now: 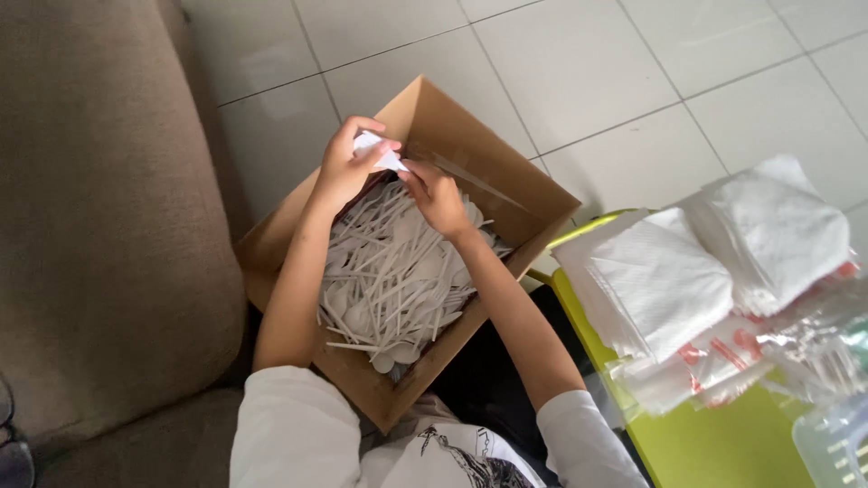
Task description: Wrapping individual plastic spoons in paper napkins at a workspace.
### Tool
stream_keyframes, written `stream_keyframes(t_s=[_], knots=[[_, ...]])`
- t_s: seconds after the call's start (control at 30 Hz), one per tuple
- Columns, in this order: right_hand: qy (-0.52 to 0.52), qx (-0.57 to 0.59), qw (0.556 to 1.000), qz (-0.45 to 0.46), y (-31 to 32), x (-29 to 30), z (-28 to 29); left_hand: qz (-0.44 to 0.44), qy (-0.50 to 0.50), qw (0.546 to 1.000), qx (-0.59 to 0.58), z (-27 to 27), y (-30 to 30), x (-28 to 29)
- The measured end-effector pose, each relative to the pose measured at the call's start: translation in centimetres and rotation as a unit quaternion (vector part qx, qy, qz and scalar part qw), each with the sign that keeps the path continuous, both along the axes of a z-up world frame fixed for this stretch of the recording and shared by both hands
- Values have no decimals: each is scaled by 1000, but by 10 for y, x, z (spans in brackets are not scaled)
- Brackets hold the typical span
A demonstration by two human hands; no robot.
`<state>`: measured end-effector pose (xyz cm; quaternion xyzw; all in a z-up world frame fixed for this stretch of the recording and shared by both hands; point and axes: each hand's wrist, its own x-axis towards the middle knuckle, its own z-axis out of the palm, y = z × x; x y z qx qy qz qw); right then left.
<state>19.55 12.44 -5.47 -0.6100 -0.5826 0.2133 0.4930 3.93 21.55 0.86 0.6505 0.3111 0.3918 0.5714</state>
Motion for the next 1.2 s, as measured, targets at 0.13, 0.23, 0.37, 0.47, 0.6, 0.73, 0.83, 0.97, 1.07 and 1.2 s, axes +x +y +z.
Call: stream_keyframes(t_s=[0.13,0.23,0.37,0.47,0.6,0.73,0.83,0.97,1.07,1.2], knots=[[50,68,996,-19,-10,2,12,-74,-98,992,-4,-16,0,10],[-53,78,993,-72,-30,3,14,-67,-113,984,-123,12,-15,19],[-137,165,970,-119,-64,17,34,-117,-139,960,-215,42,-31,42],[-230,180,941,-171,-99,29,53,-169,-147,947,-232,62,-53,73],[-231,200,914,-266,-145,46,86,-237,-154,935,-212,90,-100,120],[-129,182,915,-337,-196,60,111,-248,-198,935,-159,99,-157,171],[-21,186,913,-361,-233,84,111,-284,-237,911,-182,104,-191,205],[22,179,896,-406,-274,101,125,-332,-250,881,-227,100,-224,241],[36,163,881,-443,-300,110,130,-367,-231,870,-235,104,-247,253],[60,121,846,-516,-339,129,110,-419,-128,898,-37,97,-261,258]])
